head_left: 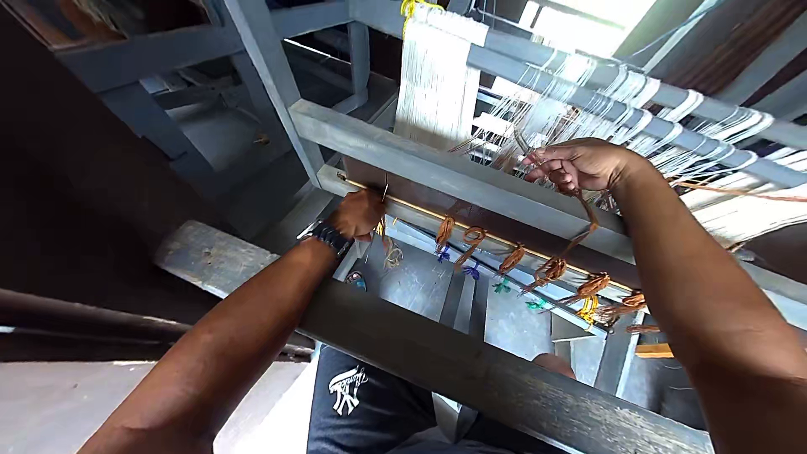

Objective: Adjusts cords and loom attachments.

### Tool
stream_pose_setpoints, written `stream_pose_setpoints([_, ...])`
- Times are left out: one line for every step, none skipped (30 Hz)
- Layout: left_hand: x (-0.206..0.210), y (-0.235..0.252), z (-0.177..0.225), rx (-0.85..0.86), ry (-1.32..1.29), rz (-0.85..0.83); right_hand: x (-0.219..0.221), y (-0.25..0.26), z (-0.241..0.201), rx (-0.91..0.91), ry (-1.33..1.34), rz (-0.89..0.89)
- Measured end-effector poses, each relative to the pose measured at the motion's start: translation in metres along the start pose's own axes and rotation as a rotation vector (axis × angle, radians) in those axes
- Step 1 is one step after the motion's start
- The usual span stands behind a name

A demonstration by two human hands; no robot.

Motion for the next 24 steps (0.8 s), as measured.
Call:
stream_pose_setpoints([0.002, 0.001, -0.002, -0.002, -0.001, -0.015, 0.0, -0.001, -0.001, -0.017, 0.019, -0.014])
stream_pose_setpoints([0.003, 0.002, -0.003, -0.003, -0.005, -0.029, 0.0, -0.003, -0.001, -0.038, 0.027, -0.015])
stream_pose_setpoints([0.004, 0.003, -0.003, -0.003, -0.008, -0.034, -0.001, -0.005, -0.002, -0.055, 0.026, -0.011])
stream_pose_setpoints([0.005, 0.004, -0.004, -0.009, -0.008, -0.041, 0.0, -0.007, -0.002, -0.07, 0.018, -0.015])
stream_pose_setpoints([0.007, 0.005, -0.005, -0.013, -0.008, -0.04, 0.001, -0.01, -0.002, -0.081, 0.006, -0.021])
stream_pose_setpoints([0.009, 0.006, -0.007, -0.018, -0.006, -0.034, 0.002, -0.012, -0.003, -0.088, -0.017, -0.028])
stream_pose_setpoints([0.011, 0.007, -0.008, -0.026, 0.001, -0.034, 0.003, -0.012, -0.002, -0.094, -0.045, -0.034])
stream_pose_setpoints([0.012, 0.008, -0.01, -0.035, 0.014, -0.039, 0.004, -0.012, -0.001, -0.095, -0.069, -0.034])
stream_pose_setpoints([0.013, 0.009, -0.011, -0.044, 0.026, -0.049, 0.005, -0.01, 0.001, -0.09, -0.099, -0.041])
stream_pose_setpoints([0.013, 0.01, -0.012, -0.053, 0.032, -0.064, 0.006, -0.008, 0.002, -0.086, -0.134, -0.056])
stream_pose_setpoints([0.013, 0.011, -0.012, -0.061, 0.031, -0.075, 0.008, -0.006, 0.003, -0.087, -0.171, -0.067])
stream_pose_setpoints([0.014, 0.012, -0.013, -0.07, 0.027, -0.083, 0.008, -0.004, 0.004, -0.086, -0.198, -0.079])
stream_pose_setpoints([0.014, 0.012, -0.014, -0.074, 0.022, -0.086, 0.009, -0.003, 0.005, -0.082, -0.213, -0.086])
stream_pose_setpoints([0.015, 0.013, -0.015, -0.075, 0.025, -0.092, 0.01, -0.004, 0.006, -0.077, -0.224, -0.09])
stream_pose_setpoints([0.015, 0.014, -0.016, -0.078, 0.03, -0.097, 0.011, -0.004, 0.006, -0.066, -0.236, -0.086])
stream_pose_setpoints([0.016, 0.015, -0.017, -0.082, 0.037, -0.104, 0.011, -0.004, 0.007, -0.056, -0.249, -0.082])
stream_pose_setpoints([0.017, 0.016, -0.019, -0.086, 0.043, -0.115, 0.01, -0.004, 0.008, -0.048, -0.266, -0.078])
stream_pose_setpoints([0.018, 0.018, -0.021, -0.086, 0.047, -0.124, 0.01, -0.003, 0.009, -0.044, -0.288, -0.077])
stream_pose_setpoints([0.019, 0.021, -0.025, -0.084, 0.049, -0.138, 0.008, -0.001, 0.011, -0.038, -0.31, -0.072])
stream_pose_setpoints([0.021, 0.024, -0.029, -0.08, 0.048, -0.155, 0.007, 0.001, 0.013, -0.031, -0.327, -0.068])
stream_pose_setpoints([0.022, 0.026, -0.032, -0.079, 0.052, -0.165, 0.005, 0.002, 0.015, -0.027, -0.353, -0.065])
stream_pose_setpoints([0.022, 0.027, -0.034, -0.083, 0.065, -0.172, 0.005, 0.002, 0.015, -0.025, -0.388, -0.056])
stream_pose_setpoints([0.022, 0.028, -0.034, -0.092, 0.088, -0.178, 0.004, 0.002, 0.015, -0.026, -0.43, -0.044])
stream_pose_setpoints([0.02, 0.026, -0.033, -0.102, 0.125, -0.181, 0.005, 0.001, 0.016, -0.024, -0.47, -0.037])
Point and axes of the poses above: each hand's wrist, its own y-axis towards the middle knuckle, its own x-axis out of the palm, z = x × y, the point moved 6 cm from there along y, towards the middle knuckle, and after that the axes turned 2 degrees about y, right-handed, at the moved point
